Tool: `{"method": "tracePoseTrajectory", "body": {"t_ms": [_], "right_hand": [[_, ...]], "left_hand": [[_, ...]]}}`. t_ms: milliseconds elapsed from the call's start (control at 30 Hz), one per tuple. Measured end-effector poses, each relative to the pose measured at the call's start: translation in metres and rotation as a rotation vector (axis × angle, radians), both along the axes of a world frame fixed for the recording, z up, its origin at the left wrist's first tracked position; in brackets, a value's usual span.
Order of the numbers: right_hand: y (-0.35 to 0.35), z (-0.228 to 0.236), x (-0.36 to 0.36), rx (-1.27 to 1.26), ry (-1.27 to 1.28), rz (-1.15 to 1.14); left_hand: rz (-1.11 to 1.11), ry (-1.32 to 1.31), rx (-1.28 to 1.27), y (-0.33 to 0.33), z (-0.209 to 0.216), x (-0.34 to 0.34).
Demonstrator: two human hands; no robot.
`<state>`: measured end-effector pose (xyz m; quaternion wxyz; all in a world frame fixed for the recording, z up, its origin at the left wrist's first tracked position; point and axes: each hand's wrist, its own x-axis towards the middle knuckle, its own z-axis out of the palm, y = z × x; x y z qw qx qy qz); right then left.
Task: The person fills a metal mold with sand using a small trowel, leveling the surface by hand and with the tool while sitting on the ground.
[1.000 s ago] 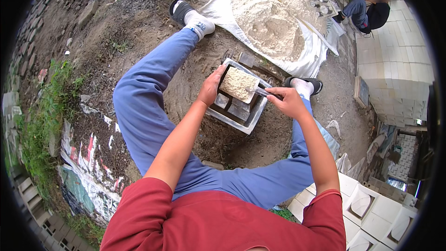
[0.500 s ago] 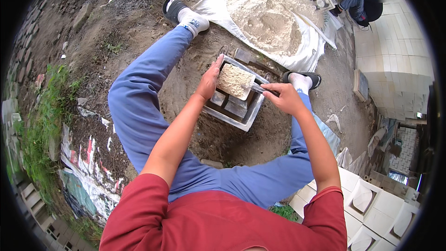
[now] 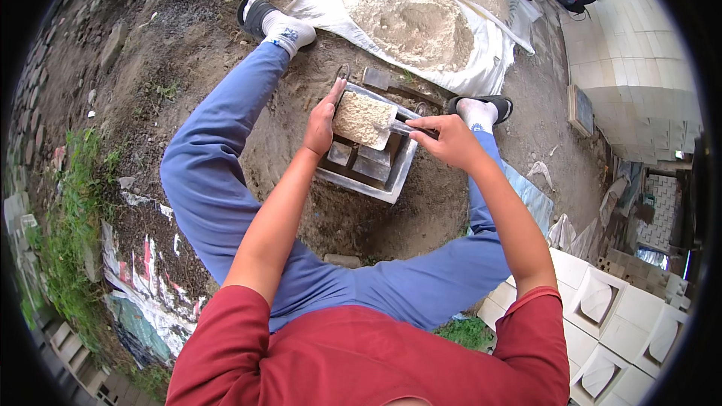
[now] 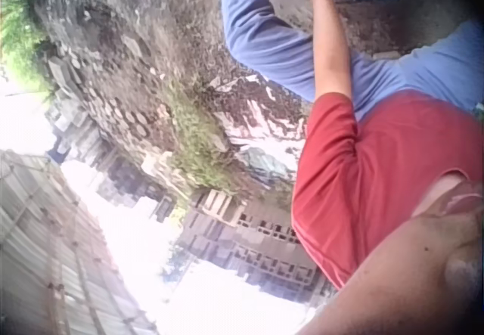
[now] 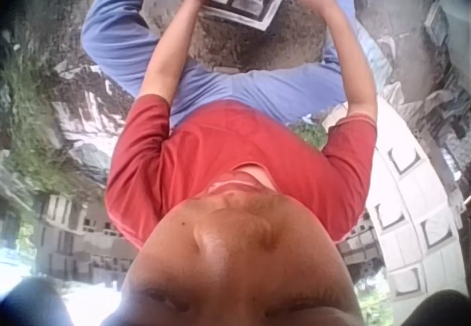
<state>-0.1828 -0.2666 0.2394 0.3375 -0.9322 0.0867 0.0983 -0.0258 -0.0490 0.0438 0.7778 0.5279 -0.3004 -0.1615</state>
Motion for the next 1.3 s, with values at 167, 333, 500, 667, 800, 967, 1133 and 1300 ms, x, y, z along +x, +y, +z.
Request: {"method": "tracePoseTrajectory", "body": {"t_ms": [167, 333, 500, 667, 800, 967, 1133, 1300], "right_hand": [[0.000, -0.006, 0.002, 0.002, -0.058, 0.028], [-0.002, -0.005, 0.004, 0.029, 0.000, -0.002], [0.000, -0.001, 0.003, 0.001, 0.040, 0.027], [-0.001, -0.004, -0.002, 0.007, 0.045, 0.033], [0.005, -0.002, 0.000, 0.027, 0.040, 0.004], [0.011, 0.007, 0.001, -0.015, 0.057, 0.008], [0.012, 0.001, -0.004, 0.011, 0.034, 0.037], [0.013, -0.006, -0.012, 0.002, -0.088, 0.091]], "left_hand": [[-0.016, -0.026, 0.038, 0.005, -0.003, 0.002], [0.017, -0.058, 0.042, 0.003, -0.003, 0.003], [0.013, -0.045, 0.021, 0.004, -0.007, 0.003], [0.010, -0.080, 0.043, 0.002, -0.007, 0.002], [0.018, -0.064, 0.028, 0.002, -0.008, 0.002], [0.006, -0.052, 0.034, 0.002, -0.007, 0.002], [-0.045, 0.033, -0.026, 0.005, -0.010, 0.004], [-0.063, 0.055, -0.046, 0.010, -0.012, -0.002]]}}
